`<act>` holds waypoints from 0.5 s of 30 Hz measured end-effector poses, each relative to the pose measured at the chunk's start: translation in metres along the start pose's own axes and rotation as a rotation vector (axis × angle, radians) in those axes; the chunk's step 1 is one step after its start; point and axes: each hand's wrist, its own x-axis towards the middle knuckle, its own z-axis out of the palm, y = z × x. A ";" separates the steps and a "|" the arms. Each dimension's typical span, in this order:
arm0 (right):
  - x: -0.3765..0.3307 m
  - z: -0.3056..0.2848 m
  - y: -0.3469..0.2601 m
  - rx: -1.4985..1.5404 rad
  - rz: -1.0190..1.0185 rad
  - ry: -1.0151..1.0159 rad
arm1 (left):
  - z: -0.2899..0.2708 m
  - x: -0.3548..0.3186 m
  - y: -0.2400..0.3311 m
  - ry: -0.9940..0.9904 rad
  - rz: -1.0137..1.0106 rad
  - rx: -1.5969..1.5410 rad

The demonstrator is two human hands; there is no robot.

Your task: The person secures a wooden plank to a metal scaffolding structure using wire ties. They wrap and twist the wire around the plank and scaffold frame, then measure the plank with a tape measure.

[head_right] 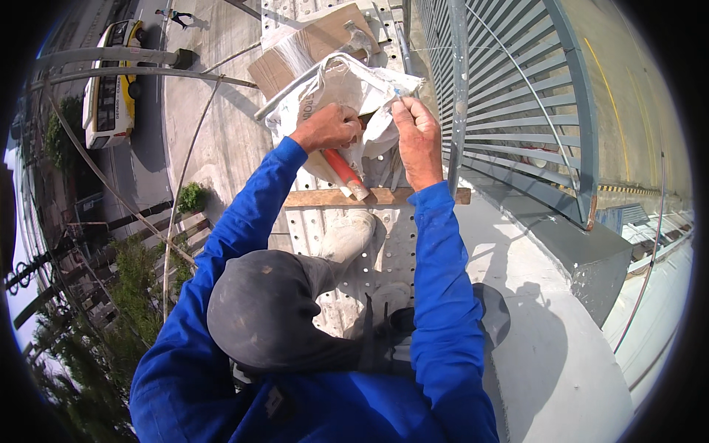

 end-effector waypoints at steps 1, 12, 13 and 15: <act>0.000 0.003 -0.001 -0.036 -0.001 0.013 | 0.010 -0.002 -0.001 0.038 0.106 -0.031; -0.026 0.014 -0.024 -0.410 -0.074 -0.480 | 0.046 0.027 -0.023 0.000 -0.071 0.685; -0.029 0.016 -0.021 -0.411 -0.078 -0.466 | 0.041 0.031 -0.023 -0.009 -0.078 0.686; -0.037 0.024 -0.019 -0.440 -0.144 -0.376 | 0.029 0.033 -0.025 -0.031 -0.087 0.662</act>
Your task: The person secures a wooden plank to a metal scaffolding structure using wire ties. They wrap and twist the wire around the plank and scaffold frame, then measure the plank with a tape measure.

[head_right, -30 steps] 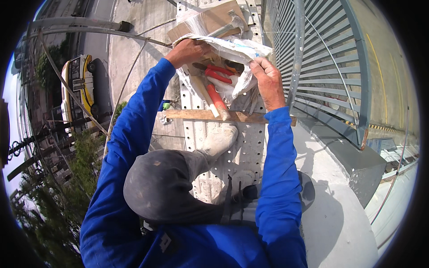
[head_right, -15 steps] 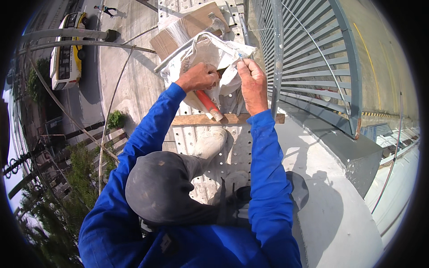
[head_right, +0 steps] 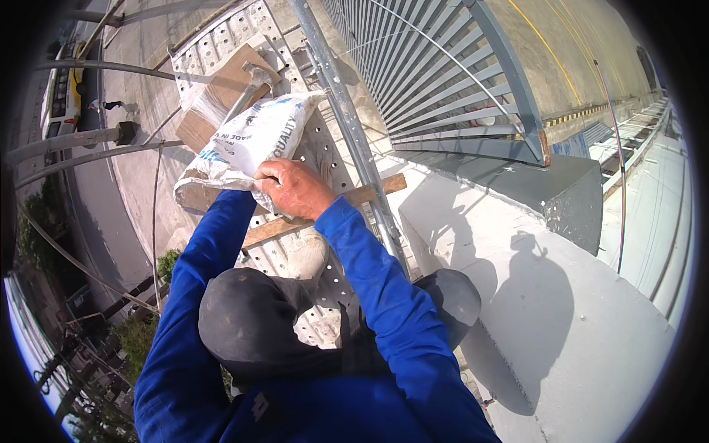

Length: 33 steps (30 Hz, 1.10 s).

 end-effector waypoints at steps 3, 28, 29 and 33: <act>-0.006 0.015 -0.008 -0.096 0.018 0.245 | -0.020 -0.017 -0.012 -0.050 -0.030 -0.068; -0.246 -0.079 -0.495 0.251 0.282 0.517 | -0.450 -0.487 0.252 0.260 0.192 -1.166; -0.249 -0.084 -0.525 0.438 0.324 0.562 | -0.456 -0.494 0.257 0.301 0.225 -1.164; -0.281 -0.086 -0.569 0.686 0.326 0.681 | -0.501 -0.514 0.264 0.215 0.321 -1.159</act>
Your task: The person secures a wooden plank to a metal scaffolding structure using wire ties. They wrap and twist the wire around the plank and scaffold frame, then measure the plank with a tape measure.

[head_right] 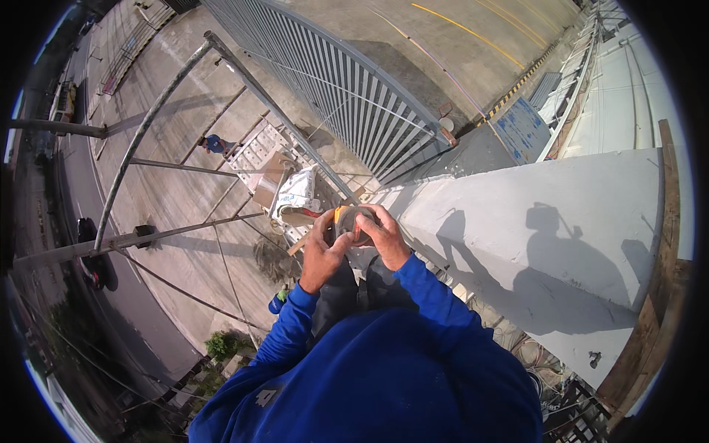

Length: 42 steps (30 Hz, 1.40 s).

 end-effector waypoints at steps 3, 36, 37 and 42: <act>-0.016 -0.030 -0.005 -0.487 -0.257 0.123 | -0.023 0.004 0.030 -0.228 0.040 0.016; -0.447 -0.182 0.036 -1.360 -0.167 1.361 | 0.117 0.075 0.144 -1.026 0.120 -0.228; -0.482 -0.199 0.027 -1.372 -0.085 1.405 | 0.131 0.075 0.154 -0.993 0.159 -0.266; -0.619 -0.264 -0.022 -1.586 -0.182 1.534 | 0.194 0.040 0.201 -0.794 0.383 -0.383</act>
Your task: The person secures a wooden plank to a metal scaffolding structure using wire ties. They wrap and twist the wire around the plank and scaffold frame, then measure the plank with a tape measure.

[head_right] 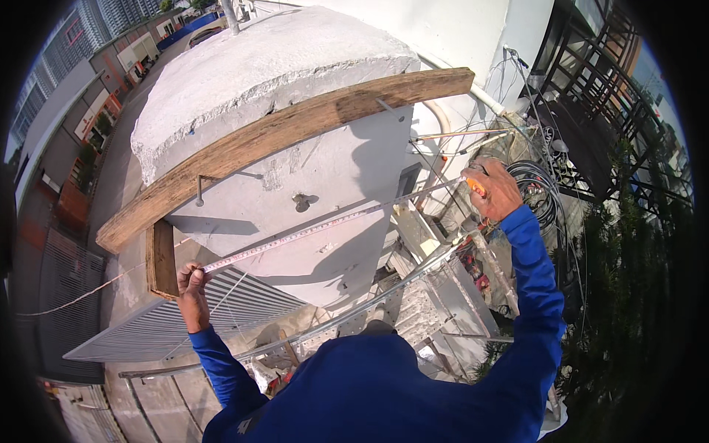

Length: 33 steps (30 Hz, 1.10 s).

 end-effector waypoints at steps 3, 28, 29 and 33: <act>0.032 -0.017 0.032 -0.032 -0.073 0.078 | 0.037 0.003 0.006 0.026 0.122 -0.076; 0.079 -0.007 0.085 0.081 -0.201 0.019 | 0.098 -0.022 -0.005 0.430 0.229 0.196; 0.079 -0.007 0.085 0.081 -0.213 0.025 | 0.099 -0.023 -0.006 0.438 0.232 0.204; 0.079 -0.007 0.088 0.091 -0.240 0.029 | 0.100 -0.023 -0.009 0.456 0.220 0.199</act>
